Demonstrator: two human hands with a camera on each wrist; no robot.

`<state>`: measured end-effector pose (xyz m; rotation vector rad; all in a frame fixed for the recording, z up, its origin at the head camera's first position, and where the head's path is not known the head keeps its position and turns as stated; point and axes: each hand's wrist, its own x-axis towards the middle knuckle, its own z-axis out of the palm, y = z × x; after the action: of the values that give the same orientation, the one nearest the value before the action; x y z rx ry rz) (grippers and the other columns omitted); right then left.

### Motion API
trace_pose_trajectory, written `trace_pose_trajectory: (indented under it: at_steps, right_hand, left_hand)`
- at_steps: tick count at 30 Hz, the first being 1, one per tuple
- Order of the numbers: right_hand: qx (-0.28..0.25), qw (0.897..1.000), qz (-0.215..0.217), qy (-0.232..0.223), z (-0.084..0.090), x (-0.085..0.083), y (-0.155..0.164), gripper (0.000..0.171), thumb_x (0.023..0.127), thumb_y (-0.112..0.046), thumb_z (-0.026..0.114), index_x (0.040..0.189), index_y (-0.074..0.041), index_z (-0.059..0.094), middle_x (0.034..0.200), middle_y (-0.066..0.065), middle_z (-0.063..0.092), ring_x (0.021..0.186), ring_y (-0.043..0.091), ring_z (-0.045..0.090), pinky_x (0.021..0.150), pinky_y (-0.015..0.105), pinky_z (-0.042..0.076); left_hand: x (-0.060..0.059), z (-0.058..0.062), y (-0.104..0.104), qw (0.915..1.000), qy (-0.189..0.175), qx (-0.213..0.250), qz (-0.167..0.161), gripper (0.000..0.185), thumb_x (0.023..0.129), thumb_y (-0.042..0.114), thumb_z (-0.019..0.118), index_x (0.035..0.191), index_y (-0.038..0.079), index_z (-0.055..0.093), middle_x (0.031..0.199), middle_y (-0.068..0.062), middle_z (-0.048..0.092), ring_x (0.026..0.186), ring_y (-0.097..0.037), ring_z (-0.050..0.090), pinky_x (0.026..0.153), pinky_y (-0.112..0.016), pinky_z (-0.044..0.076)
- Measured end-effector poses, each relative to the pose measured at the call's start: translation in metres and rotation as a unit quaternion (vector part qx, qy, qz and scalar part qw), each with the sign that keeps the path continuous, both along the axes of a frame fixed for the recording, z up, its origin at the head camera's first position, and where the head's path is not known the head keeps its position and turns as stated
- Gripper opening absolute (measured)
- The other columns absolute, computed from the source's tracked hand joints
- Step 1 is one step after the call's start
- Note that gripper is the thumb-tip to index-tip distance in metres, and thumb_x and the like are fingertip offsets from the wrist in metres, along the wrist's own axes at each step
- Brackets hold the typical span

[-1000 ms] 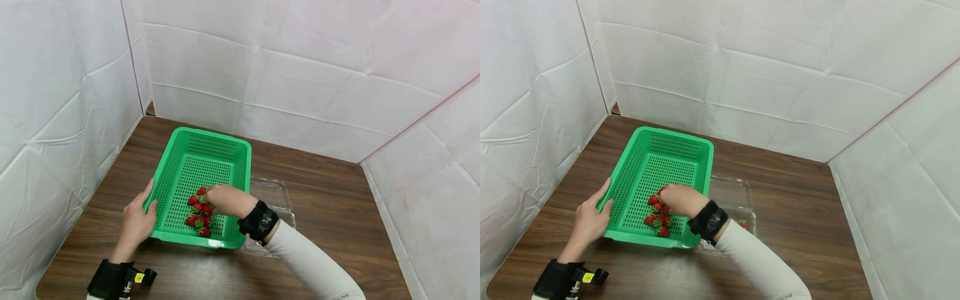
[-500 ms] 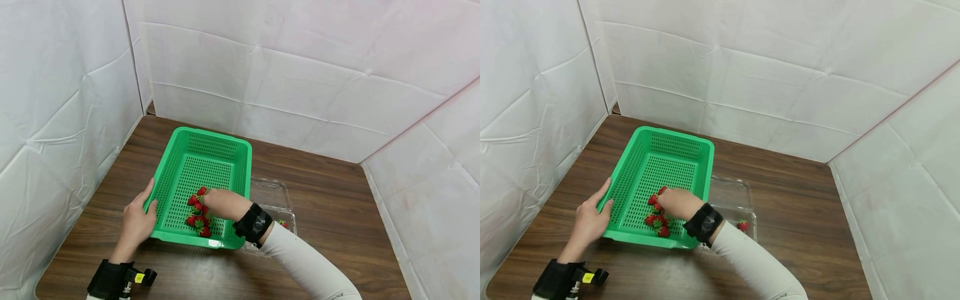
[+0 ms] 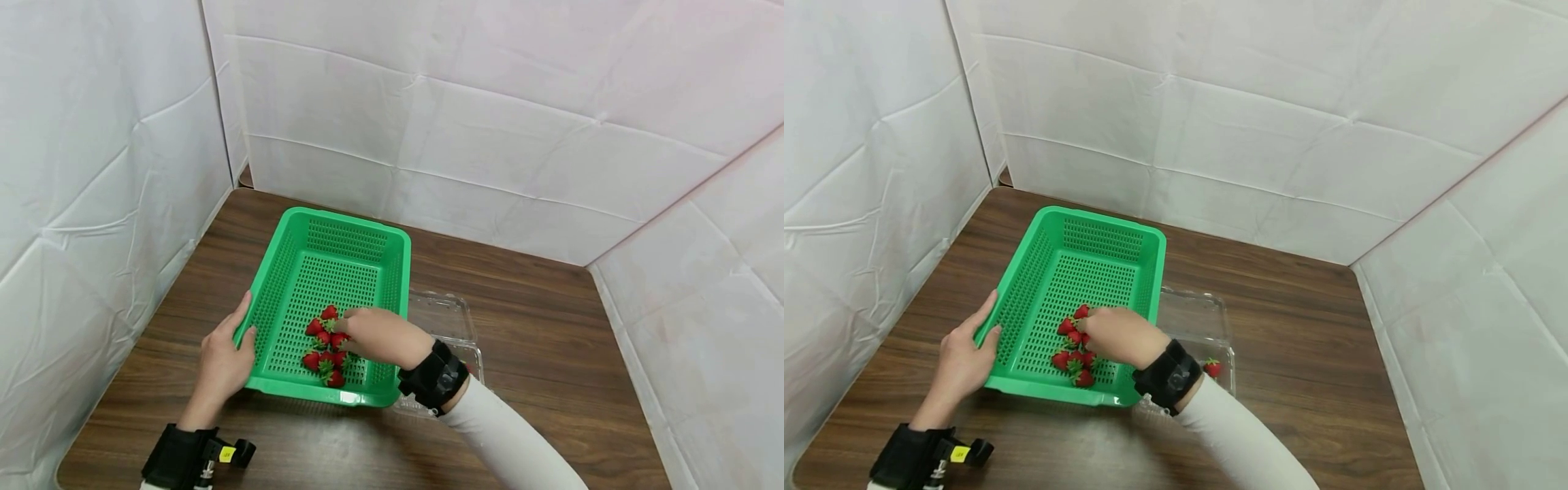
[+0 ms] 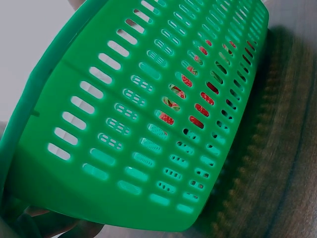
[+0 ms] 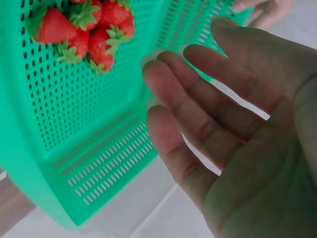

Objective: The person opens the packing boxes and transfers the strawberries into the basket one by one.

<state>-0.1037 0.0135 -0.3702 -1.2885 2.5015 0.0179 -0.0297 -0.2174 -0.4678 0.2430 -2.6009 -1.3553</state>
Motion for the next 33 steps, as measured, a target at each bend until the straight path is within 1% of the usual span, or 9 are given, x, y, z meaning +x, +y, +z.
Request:
trace_pose_trajectory:
  at_steps: [3, 6, 11, 14, 20, 24, 26, 28, 33]
  right_hand:
    - [-0.012, 1.0, -0.012, 0.003, 0.009, 0.003, 0.009, 0.022, 0.096, -0.021, 0.061, 0.115, -0.015, 0.069, 0.105, 0.001, 0.068, 0.094, 0.012, 0.064, 0.077, 0.023, 0.051]
    - [-0.033, 0.999, -0.025, 0.002, 0.016, 0.006, 0.019, 0.026, 0.095, -0.02, 0.062, 0.12, -0.014, 0.068, 0.113, 0.002, 0.067, 0.102, 0.014, 0.064, 0.084, 0.025, 0.051]
    - [-0.075, 0.996, -0.033, 0.019, 0.023, 0.009, 0.041, 0.021, 0.094, -0.018, 0.063, 0.114, -0.013, 0.068, 0.108, 0.002, 0.066, 0.098, 0.013, 0.064, 0.082, 0.026, 0.051]
    - [-0.089, 0.994, -0.051, 0.028, 0.025, 0.011, 0.058, 0.019, 0.094, -0.017, 0.064, 0.112, -0.013, 0.067, 0.106, 0.001, 0.066, 0.096, 0.013, 0.064, 0.081, 0.026, 0.051]
    - [-0.099, 0.99, -0.099, 0.03, 0.016, 0.011, 0.096, 0.015, 0.092, -0.016, 0.066, 0.106, -0.012, 0.069, 0.102, 0.001, 0.07, 0.091, 0.012, 0.067, 0.078, 0.027, 0.053]
    - [-0.084, 0.988, -0.125, 0.018, 0.006, 0.011, 0.121, 0.003, 0.093, -0.015, 0.064, 0.093, -0.013, 0.067, 0.081, -0.002, 0.066, 0.069, 0.006, 0.058, 0.066, 0.023, 0.048]
    - [-0.069, 0.987, -0.146, 0.005, 0.002, 0.013, 0.132, 0.005, 0.093, -0.013, 0.063, 0.089, -0.013, 0.066, 0.077, -0.002, 0.064, 0.064, 0.004, 0.052, 0.062, 0.023, 0.044]
    - [-0.048, 0.983, -0.175, -0.011, -0.002, 0.015, 0.142, 0.001, 0.091, -0.012, 0.066, 0.091, -0.012, 0.067, 0.078, -0.002, 0.064, 0.064, 0.004, 0.053, 0.062, 0.023, 0.044]
    - [-0.01, 0.975, -0.217, -0.049, -0.011, 0.02, 0.16, 0.017, 0.085, -0.007, 0.071, 0.102, -0.009, 0.071, 0.089, 0.003, 0.071, 0.07, 0.008, 0.062, 0.062, 0.026, 0.048]
  left_hand:
    - [0.0, -0.001, 0.0, 1.0, 0.002, -0.002, 0.001, 0.062, 0.098, 0.003, 0.049, 0.153, 0.021, 0.029, 0.147, -0.028, 0.041, 0.118, -0.048, 0.054, 0.081, -0.053, 0.044]
    - [0.001, -0.001, -0.001, 1.0, 0.002, 0.0, 0.001, 0.062, 0.098, 0.003, 0.049, 0.154, 0.021, 0.028, 0.147, -0.028, 0.041, 0.126, -0.049, 0.047, 0.087, -0.058, 0.044]
    - [0.0, -0.002, 0.0, 1.0, 0.004, 0.002, 0.001, 0.062, 0.098, 0.003, 0.05, 0.154, 0.021, 0.029, 0.147, -0.029, 0.041, 0.126, -0.049, 0.047, 0.088, -0.059, 0.044]
    - [0.0, -0.002, 0.0, 1.0, 0.003, 0.001, -0.001, 0.062, 0.098, 0.003, 0.049, 0.154, 0.021, 0.028, 0.147, -0.029, 0.041, 0.124, -0.049, 0.048, 0.085, -0.056, 0.044]
    - [0.0, 0.0, -0.001, 0.9999, 0.001, 0.009, -0.007, 0.062, 0.098, 0.003, 0.049, 0.154, 0.021, 0.027, 0.147, -0.03, 0.039, 0.128, -0.05, 0.044, 0.093, -0.062, 0.041]
    - [0.0, 0.001, -0.001, 0.9999, -0.002, 0.01, -0.006, 0.062, 0.098, 0.003, 0.049, 0.154, 0.021, 0.028, 0.147, -0.029, 0.04, 0.128, -0.049, 0.044, 0.095, -0.064, 0.04]
    - [0.0, 0.002, -0.001, 0.9999, -0.003, 0.012, -0.006, 0.062, 0.098, 0.003, 0.049, 0.154, 0.021, 0.028, 0.148, -0.029, 0.04, 0.128, -0.049, 0.044, 0.095, -0.064, 0.04]
    - [0.0, 0.002, -0.001, 0.9999, -0.004, 0.012, -0.007, 0.062, 0.098, 0.003, 0.049, 0.154, 0.022, 0.028, 0.148, -0.029, 0.039, 0.128, -0.048, 0.045, 0.094, -0.063, 0.041]
    - [0.001, 0.003, -0.001, 0.9999, -0.004, 0.011, -0.007, 0.062, 0.099, 0.003, 0.049, 0.154, 0.021, 0.028, 0.148, -0.028, 0.039, 0.129, -0.048, 0.044, 0.095, -0.063, 0.04]
